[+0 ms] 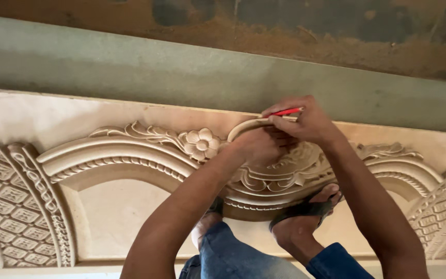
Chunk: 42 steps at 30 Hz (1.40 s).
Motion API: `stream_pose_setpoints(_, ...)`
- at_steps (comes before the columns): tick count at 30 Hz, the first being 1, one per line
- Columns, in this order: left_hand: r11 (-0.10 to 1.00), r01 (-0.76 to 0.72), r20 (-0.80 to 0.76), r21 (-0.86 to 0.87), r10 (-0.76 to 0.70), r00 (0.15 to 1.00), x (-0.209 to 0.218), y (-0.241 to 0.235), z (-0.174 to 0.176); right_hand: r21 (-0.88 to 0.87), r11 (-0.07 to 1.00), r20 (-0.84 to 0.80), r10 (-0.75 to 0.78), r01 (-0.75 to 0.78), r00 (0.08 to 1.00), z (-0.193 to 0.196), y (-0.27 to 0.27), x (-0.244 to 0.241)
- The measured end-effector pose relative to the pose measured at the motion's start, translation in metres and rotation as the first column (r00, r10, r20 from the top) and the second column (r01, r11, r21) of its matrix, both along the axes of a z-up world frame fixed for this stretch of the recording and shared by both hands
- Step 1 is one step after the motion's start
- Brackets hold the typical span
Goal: The person uses a red-handled carving tool to refine floral and scroll details on a large, light-colored plaster wall panel. They work along the curved arch and central medallion, smoothing edges and deepening grooves.
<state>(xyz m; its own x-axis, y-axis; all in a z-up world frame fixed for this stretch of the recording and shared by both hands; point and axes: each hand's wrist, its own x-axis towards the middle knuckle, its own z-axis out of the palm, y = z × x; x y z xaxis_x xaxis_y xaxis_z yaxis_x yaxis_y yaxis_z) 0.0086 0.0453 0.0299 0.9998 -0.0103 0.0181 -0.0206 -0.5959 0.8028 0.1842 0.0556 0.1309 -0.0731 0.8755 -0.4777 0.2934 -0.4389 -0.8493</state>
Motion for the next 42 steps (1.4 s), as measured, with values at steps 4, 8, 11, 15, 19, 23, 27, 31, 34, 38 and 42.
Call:
stream_pose_setpoints(4, 0.996, 0.038, -0.14, -0.078, -0.049, 0.989, -0.002, 0.012, 0.014, 0.067, 0.994, -0.013, 0.083, -0.082, 0.996, -0.007, 0.004, -0.008)
stream_pose_setpoints(8, 0.999, 0.006, -0.031, 0.045, -0.005, 0.999, -0.004, 0.017, 0.02, 0.082, 0.986, -0.023, 0.148, -0.146, 0.989, -0.016, 0.013, -0.016)
stream_pose_setpoints(11, 0.998, 0.033, -0.032, 0.046, -0.032, 0.999, -0.003, 0.013, 0.018, 0.068, 0.99, -0.037, 0.129, -0.127, 0.991, -0.014, 0.009, -0.008)
stream_pose_setpoints(15, 0.988, -0.048, 0.187, 0.147, 0.02, 0.982, -0.001, 0.016, 0.015, -0.024, 0.998, 0.014, 0.053, -0.053, 0.998, -0.006, 0.003, 0.009)
stream_pose_setpoints(19, 0.999, 0.03, 0.006, 0.04, -0.03, 1.0, 0.001, 0.02, 0.024, 0.04, 0.997, -0.044, 0.069, -0.068, 0.997, -0.011, 0.005, -0.01)
stream_pose_setpoints(23, 0.996, -0.017, -0.341, -0.09, -0.015, 0.94, -0.002, 0.017, 0.028, 0.046, 0.991, 0.009, 0.122, -0.122, 0.993, -0.018, 0.009, -0.025)
stream_pose_setpoints(27, 0.999, -0.031, 0.064, 0.039, 0.029, 0.998, -0.002, 0.012, 0.014, 0.042, 0.997, 0.026, 0.062, -0.063, 0.998, -0.011, -0.004, 0.002)
stream_pose_setpoints(31, 0.98, -0.03, 0.175, 0.195, -0.004, 0.985, -0.001, 0.01, 0.008, 0.128, 0.991, 0.051, 0.034, -0.041, 0.998, -0.01, -0.012, 0.005)
stream_pose_setpoints(34, 0.998, 0.055, -0.198, 0.031, -0.048, 0.979, 0.0, 0.011, 0.015, 0.156, 0.984, 0.001, 0.082, -0.081, 0.997, -0.016, -0.007, -0.013)
stream_pose_setpoints(38, 1.0, 0.021, -0.275, -0.015, -0.024, 0.961, -0.005, 0.013, 0.017, 0.178, 0.978, -0.03, 0.117, -0.11, 0.993, -0.019, -0.003, -0.022)
stream_pose_setpoints(42, 0.99, -0.032, 0.124, 0.139, 0.015, 0.992, 0.0, 0.01, 0.009, 0.085, 0.995, 0.0, 0.055, -0.054, 0.999, -0.01, -0.01, 0.008)
